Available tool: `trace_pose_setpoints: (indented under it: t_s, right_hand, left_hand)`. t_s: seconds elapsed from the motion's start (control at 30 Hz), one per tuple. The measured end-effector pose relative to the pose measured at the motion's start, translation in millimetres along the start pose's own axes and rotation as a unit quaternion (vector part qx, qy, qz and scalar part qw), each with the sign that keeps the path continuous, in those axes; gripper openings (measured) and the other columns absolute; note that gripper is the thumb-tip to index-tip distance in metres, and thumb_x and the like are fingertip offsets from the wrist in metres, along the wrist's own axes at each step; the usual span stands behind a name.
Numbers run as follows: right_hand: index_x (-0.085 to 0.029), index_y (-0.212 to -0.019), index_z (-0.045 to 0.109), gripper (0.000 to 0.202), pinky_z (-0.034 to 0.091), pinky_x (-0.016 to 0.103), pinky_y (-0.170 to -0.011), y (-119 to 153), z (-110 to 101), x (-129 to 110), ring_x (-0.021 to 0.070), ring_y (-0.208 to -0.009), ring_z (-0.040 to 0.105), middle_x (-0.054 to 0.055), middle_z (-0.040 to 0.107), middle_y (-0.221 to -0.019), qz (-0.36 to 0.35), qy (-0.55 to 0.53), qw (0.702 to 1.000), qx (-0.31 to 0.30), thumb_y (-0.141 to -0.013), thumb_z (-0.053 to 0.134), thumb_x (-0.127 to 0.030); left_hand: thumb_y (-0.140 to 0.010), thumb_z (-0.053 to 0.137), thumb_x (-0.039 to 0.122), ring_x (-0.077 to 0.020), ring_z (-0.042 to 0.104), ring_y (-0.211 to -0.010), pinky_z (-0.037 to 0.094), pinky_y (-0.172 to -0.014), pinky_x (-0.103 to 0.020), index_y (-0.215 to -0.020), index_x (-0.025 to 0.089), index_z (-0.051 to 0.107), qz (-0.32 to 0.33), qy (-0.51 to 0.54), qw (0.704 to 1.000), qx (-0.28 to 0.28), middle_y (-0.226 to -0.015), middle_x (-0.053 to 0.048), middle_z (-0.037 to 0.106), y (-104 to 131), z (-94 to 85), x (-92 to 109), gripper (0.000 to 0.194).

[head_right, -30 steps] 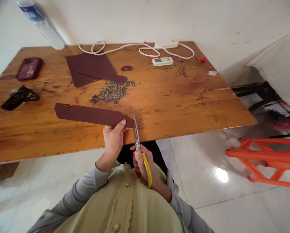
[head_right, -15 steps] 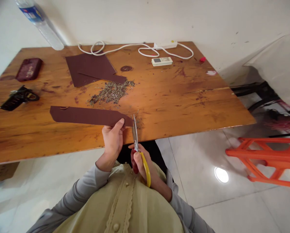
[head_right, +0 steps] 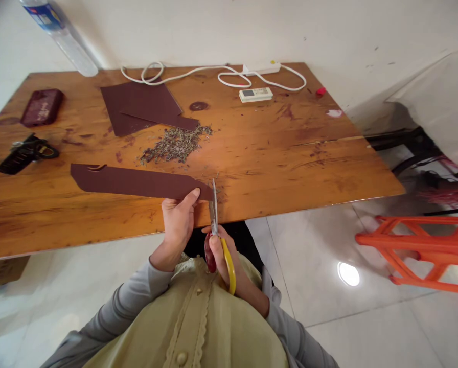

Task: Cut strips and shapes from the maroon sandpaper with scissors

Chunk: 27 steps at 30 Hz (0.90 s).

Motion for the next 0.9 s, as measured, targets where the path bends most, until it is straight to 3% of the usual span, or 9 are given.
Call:
trace_pose_setpoints:
  t_s: [0.17, 0.37, 0.63, 0.9]
  right_hand:
    - [-0.025, -0.096, 0.067, 0.068, 0.034, 0.021, -0.036, -2, 5, 9, 0.0105, -0.047, 0.035, -0.009, 0.045, -0.064, 0.041, -0.104, 0.994, 0.020, -0.074, 0.078, -0.088]
    - [-0.026, -0.091, 0.063, 0.074, 0.029, 0.021, -0.037, -5, 12, 12, 0.0098, -0.047, 0.027, -0.010, 0.039, -0.061, 0.049, -0.138, 0.989, 0.018, -0.068, 0.076, -0.094]
    - [-0.025, -0.090, 0.061, 0.075, 0.019, 0.017, -0.039, -5, 12, 11, 0.0071, -0.047, 0.020, -0.011, 0.037, -0.060, 0.067, -0.147, 0.987, 0.013, -0.067, 0.077, -0.094]
    - [-0.025, -0.092, 0.063, 0.073, 0.022, 0.017, -0.036, -1, 9, 8, 0.0068, -0.046, 0.022, -0.011, 0.038, -0.061, 0.067, -0.126, 0.990, 0.020, -0.070, 0.077, -0.093]
  left_hand:
    - [-0.070, 0.089, 0.032, -0.0160, 0.068, -0.074, 0.056, -0.078, -0.029, -0.071, 0.021, 0.074, 0.017, -0.023, 0.999, -0.029, -0.078, 0.000, 0.076, 1, -2.3, -3, 0.019]
    - [-0.071, 0.090, 0.035, -0.0193, 0.072, -0.077, 0.060, -0.079, -0.032, -0.075, 0.022, 0.075, 0.019, -0.026, 0.999, -0.043, -0.081, -0.001, 0.078, 3, -1.3, -2, 0.020]
    - [-0.072, 0.089, 0.037, -0.0195, 0.072, -0.072, 0.063, -0.074, -0.034, -0.072, 0.022, 0.071, 0.008, -0.021, 0.999, -0.039, -0.075, 0.001, 0.074, 4, 0.8, -1, 0.024]
    - [-0.071, 0.091, 0.037, -0.0199, 0.072, -0.075, 0.063, -0.075, -0.034, -0.075, 0.022, 0.072, 0.004, -0.024, 1.000, -0.016, -0.075, 0.001, 0.074, 2, -2.6, -3, 0.025]
Point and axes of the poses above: each hand's wrist, its own y-axis away from the middle knuckle, its own z-axis out of the palm, x = y × z, the point moved 3 cm from there along -y, towards the middle knuckle
